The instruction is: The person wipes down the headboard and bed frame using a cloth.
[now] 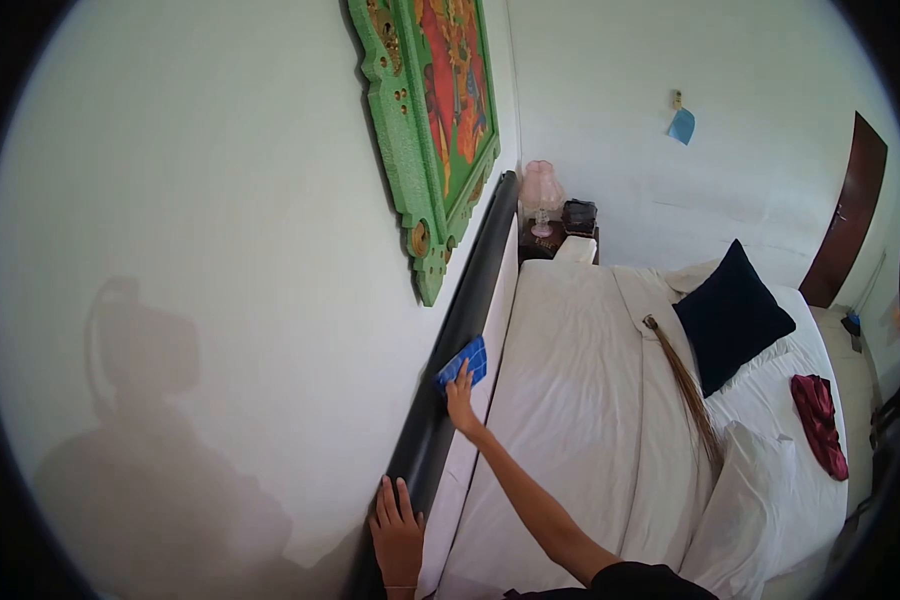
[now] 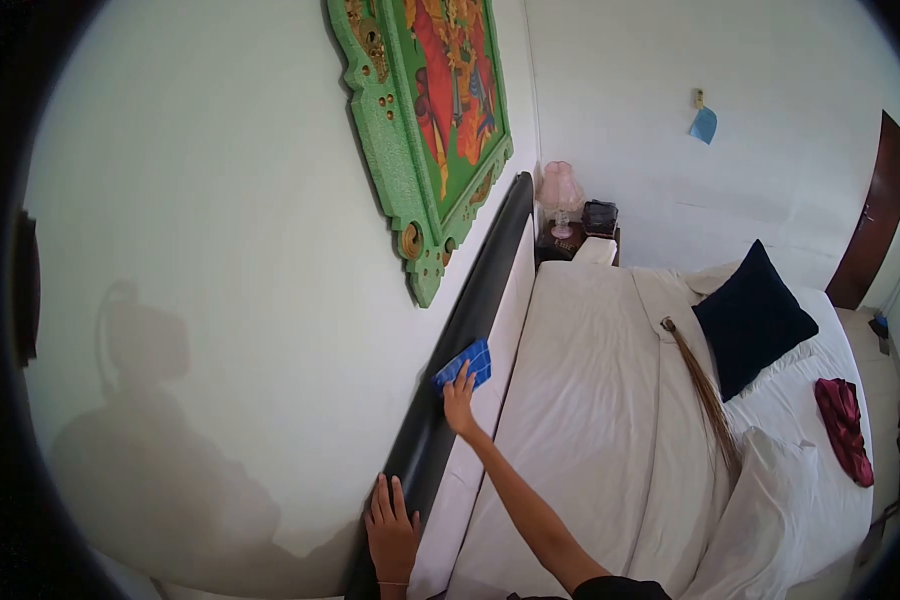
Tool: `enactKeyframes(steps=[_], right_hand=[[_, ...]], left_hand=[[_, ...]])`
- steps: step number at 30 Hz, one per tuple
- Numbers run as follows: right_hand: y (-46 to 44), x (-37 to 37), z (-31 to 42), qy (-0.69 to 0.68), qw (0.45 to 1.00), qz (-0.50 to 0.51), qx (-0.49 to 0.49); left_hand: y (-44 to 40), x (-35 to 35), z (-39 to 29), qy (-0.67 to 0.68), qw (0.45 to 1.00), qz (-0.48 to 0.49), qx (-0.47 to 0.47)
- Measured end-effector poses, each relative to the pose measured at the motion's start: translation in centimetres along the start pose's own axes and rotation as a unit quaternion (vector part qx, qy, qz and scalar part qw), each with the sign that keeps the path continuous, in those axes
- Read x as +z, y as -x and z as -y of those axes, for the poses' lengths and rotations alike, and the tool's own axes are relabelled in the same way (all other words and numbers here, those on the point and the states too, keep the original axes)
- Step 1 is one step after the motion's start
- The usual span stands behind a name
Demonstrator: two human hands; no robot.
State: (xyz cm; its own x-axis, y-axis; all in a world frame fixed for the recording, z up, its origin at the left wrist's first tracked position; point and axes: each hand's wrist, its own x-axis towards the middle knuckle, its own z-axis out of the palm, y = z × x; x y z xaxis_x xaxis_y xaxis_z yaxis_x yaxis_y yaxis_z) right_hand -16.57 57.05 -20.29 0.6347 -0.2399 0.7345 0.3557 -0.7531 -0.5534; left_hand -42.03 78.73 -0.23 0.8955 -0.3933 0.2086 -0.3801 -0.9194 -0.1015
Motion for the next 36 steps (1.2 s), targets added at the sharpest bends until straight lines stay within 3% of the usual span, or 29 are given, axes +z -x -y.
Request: enactKeyframes(steps=[7, 9, 13, 15, 18, 24, 31, 36], right_hand=[[3.9, -6.5, 15.5, -0.075, 0.984, 0.097, 0.127], [2.3, -9.1, 18.6, -0.135, 0.958, 0.114, 0.226], [1.7, -7.4, 15.1, -0.161, 0.954, 0.100, 0.231], [1.5, -6.1, 12.7, -0.247, 0.908, 0.054, 0.333], [1.8, -6.3, 11.8, -0.278, 0.879, 0.081, 0.379], [6.2, -5.5, 15.5, -0.270, 0.881, 0.074, 0.382], [5.9, -6.1, 17.6, -0.214, 0.934, 0.083, 0.274], [3.8, -7.2, 14.8, -0.297, 0.869, 0.077, 0.388]], left_hand=[[0.2, 0.3, 0.1, 0.030, 0.999, -0.018, 0.004], [0.2, 0.2, 0.1, 0.037, 0.999, -0.019, 0.006], [0.3, 0.1, 0.0, 0.038, 0.999, -0.019, -0.002], [0.3, 0.0, -0.2, 0.035, 0.999, -0.018, -0.006], [0.3, 0.2, 0.0, 0.017, 1.000, -0.015, -0.006], [0.2, 0.3, -0.1, 0.012, 1.000, -0.018, -0.004], [0.4, 0.4, 0.0, 0.030, 0.999, -0.024, -0.001], [0.5, 0.4, 0.0, 0.083, 0.996, -0.031, -0.006]])
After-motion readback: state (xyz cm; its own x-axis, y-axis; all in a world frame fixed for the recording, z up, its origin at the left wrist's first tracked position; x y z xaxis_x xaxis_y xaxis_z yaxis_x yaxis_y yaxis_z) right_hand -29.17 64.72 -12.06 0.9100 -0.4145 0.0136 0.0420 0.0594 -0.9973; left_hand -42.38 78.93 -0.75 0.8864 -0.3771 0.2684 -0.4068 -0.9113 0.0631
